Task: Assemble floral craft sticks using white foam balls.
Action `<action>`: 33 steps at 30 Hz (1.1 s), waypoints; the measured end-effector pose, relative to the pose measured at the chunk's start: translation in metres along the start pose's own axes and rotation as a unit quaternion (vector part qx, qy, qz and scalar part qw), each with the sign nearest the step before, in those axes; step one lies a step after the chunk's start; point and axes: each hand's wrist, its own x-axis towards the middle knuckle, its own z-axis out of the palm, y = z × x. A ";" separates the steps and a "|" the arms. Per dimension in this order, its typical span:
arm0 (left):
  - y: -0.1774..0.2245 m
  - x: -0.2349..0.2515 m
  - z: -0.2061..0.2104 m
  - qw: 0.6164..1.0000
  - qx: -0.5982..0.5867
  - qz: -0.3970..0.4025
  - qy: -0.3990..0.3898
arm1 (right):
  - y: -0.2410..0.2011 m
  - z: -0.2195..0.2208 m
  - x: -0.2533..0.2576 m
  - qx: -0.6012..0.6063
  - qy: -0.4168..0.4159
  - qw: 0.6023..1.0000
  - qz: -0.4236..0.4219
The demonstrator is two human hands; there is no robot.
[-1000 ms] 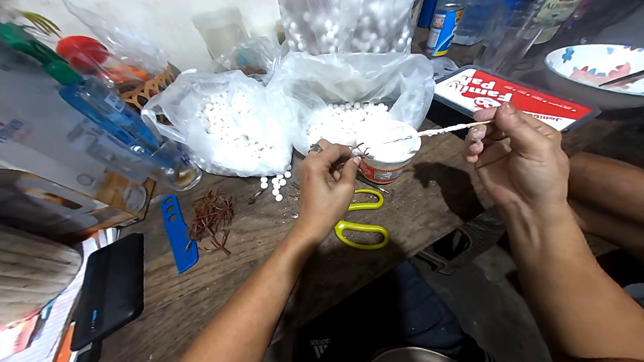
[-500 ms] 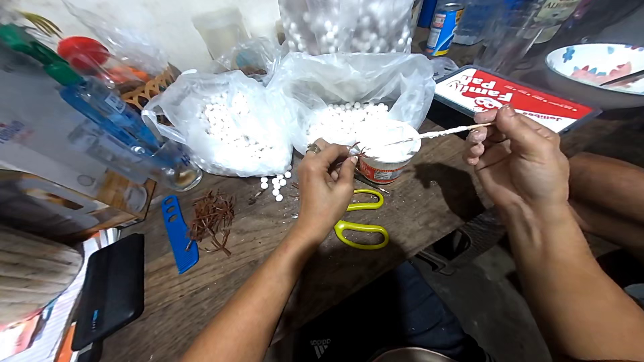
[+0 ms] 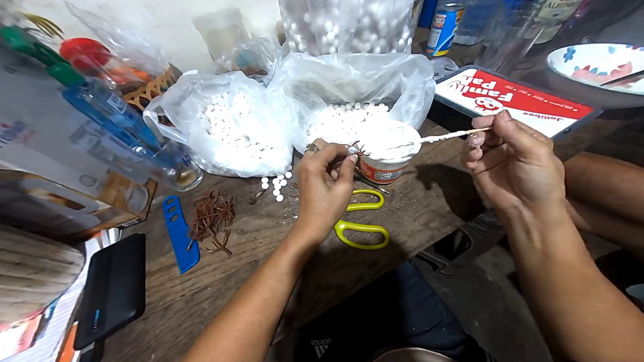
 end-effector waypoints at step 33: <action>-0.003 -0.003 0.000 1.000 0.006 -0.006 0.007 | -0.002 -0.014 0.003 0.016 0.007 1.000 0.002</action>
